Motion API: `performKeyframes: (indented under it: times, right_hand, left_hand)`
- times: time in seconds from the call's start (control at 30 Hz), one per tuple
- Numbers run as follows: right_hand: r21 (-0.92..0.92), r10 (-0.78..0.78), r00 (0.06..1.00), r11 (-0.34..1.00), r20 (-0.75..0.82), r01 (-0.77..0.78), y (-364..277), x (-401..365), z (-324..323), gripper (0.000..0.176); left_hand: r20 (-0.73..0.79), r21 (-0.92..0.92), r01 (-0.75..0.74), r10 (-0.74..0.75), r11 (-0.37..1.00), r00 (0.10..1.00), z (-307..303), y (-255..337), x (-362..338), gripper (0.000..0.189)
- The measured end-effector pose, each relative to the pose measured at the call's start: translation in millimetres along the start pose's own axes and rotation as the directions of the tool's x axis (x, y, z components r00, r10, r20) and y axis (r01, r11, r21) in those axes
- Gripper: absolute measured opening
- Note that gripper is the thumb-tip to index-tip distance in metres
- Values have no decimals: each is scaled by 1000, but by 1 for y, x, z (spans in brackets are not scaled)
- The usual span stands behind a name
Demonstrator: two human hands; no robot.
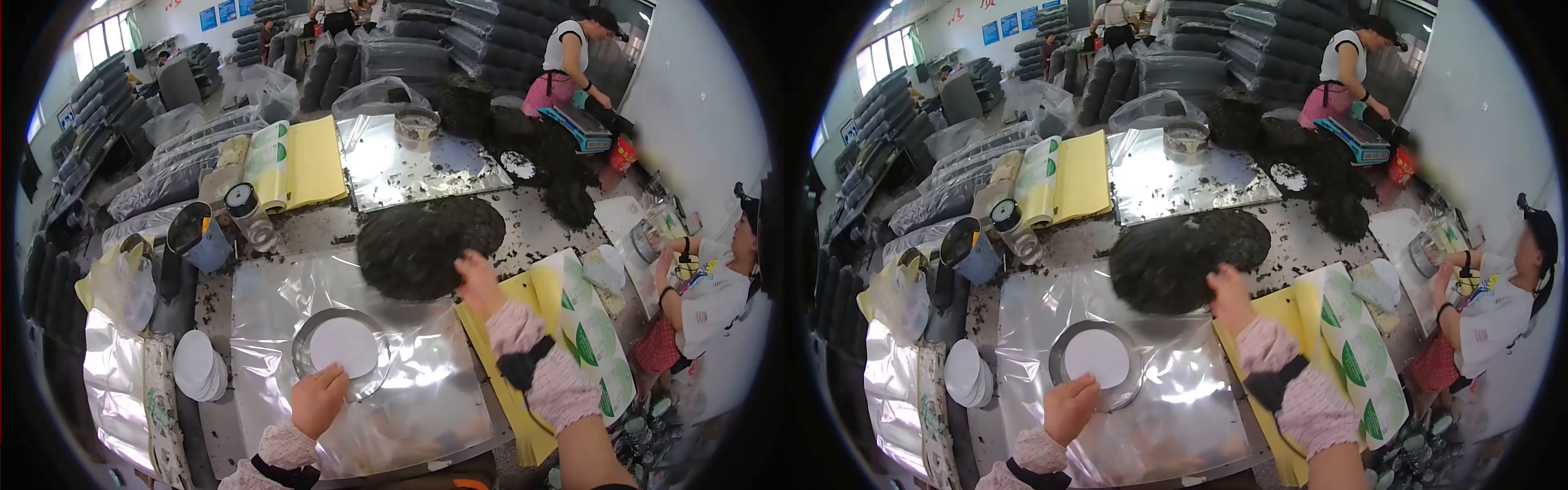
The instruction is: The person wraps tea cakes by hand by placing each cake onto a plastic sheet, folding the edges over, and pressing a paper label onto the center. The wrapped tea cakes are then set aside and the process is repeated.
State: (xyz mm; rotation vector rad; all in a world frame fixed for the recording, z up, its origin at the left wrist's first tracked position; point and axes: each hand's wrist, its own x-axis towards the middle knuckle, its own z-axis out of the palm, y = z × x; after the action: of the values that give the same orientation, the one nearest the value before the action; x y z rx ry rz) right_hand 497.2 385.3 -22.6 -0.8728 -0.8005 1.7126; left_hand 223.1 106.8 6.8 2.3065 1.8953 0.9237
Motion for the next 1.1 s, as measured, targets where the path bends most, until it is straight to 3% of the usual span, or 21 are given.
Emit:
performKeyframes:
  times: [0.03, 0.07, 0.1, 0.13, 0.17, 0.2, 0.23, 0.27, 0.3, 0.33, 0.37, 0.43, 0.47, 0.57, 0.63, 0.7, 0.73, 0.83, 0.93, 1.03, 1.1]
  right_hand:
    - [55, 36, 999, 998, 1, -36, 16, -16, 8, 29]
    - [-230, -164, 969, 951, 185, 205, 31, -33, 6, 30]
    - [-380, -189, 951, 883, 245, 274, 36, -49, 12, 31]
    - [-466, -151, 955, 846, 254, 258, 41, -65, 23, 32]
    - [-491, -80, 976, 854, 204, 173, 46, -79, 35, 33]
    - [-451, 28, 992, 892, 127, 33, 46, -88, 45, 35]
    - [-353, 152, 986, 928, 67, -119, 47, -96, 54, 36]
    - [-244, 247, 968, 942, 45, -229, 51, -101, 63, 37]
    - [-21, 336, 940, 942, 62, -335, 70, -103, 64, 38]
    - [-46, 323, 942, 946, 95, -320, 82, -103, 64, 40]
    - [-81, 327, 935, 945, 135, -318, 90, -103, 64, 42]
    - [-21, 301, 942, 953, 146, -302, 98, -109, 74, 44]
    - [-67, 283, 944, 959, 171, -275, 98, -111, 77, 47]
    - [-362, 104, 978, 932, 183, -31, 75, -127, 88, 49]
    - [-541, -60, 969, 821, 241, 185, 87, -125, 78, 51]
    - [-690, -212, 931, 626, 297, 362, 85, -130, 78, 50]
    - [-690, -284, 902, 581, 325, 431, 83, -132, 77, 51]
    - [-758, -92, 946, 576, 311, 305, 90, -138, 65, 52]
    - [-779, -75, 953, 558, 295, 285, 91, -143, 63, 54]
    - [-719, -93, 964, 648, 251, 249, 86, -143, 66, 58]
    - [-731, 20, 973, 664, 230, 159, 73, -145, 66, 64]
  left_hand:
    - [12, 4, 1, -1, 1000, 1000, 7, -3, -4, 20]
    - [27, 10, -8, 8, 1000, 1000, 11, -6, -6, 19]
    - [24, -25, -31, 31, 999, 999, 1, -3, -7, 26]
    - [10, -59, -74, 75, 995, 997, -9, -1, -5, 32]
    - [-110, -62, -211, 203, 976, 973, 0, -17, -18, 42]
    - [-39, -91, -97, 94, 991, 995, -30, 8, -17, 34]
    - [-11, -90, 82, -83, 993, 996, -23, -8, -38, 35]
    - [-28, -278, 230, -247, 933, 969, -31, -1, -29, 35]
    - [-25, -484, 407, -478, 774, 878, -34, 3, -21, 38]
    - [40, -658, 537, -687, 529, 726, -33, 6, -12, 41]
    - [65, -734, 514, -708, 443, 703, -38, 6, -1, 46]
    - [82, -506, 642, -708, 577, 701, -40, -18, 3, 48]
    - [52, -488, 606, -672, 628, 738, -36, -29, 2, 50]
    - [41, -520, 612, -698, 596, 715, -49, -9, 13, 49]
    - [55, -484, 625, -692, 612, 720, -52, -2, 12, 47]
    - [85, -380, 662, -689, 646, 720, -54, 2, 10, 46]
    - [139, -333, 712, -715, 617, 685, -55, 3, 11, 46]
    - [157, -141, 733, -716, 666, 680, -56, 11, 10, 47]
    - [97, -342, 661, -675, 668, 732, -29, -14, -13, 49]
    - [2, -263, 576, -597, 774, 803, -12, -33, -25, 51]
    - [12, -265, 586, -605, 766, 796, -13, -36, -31, 53]
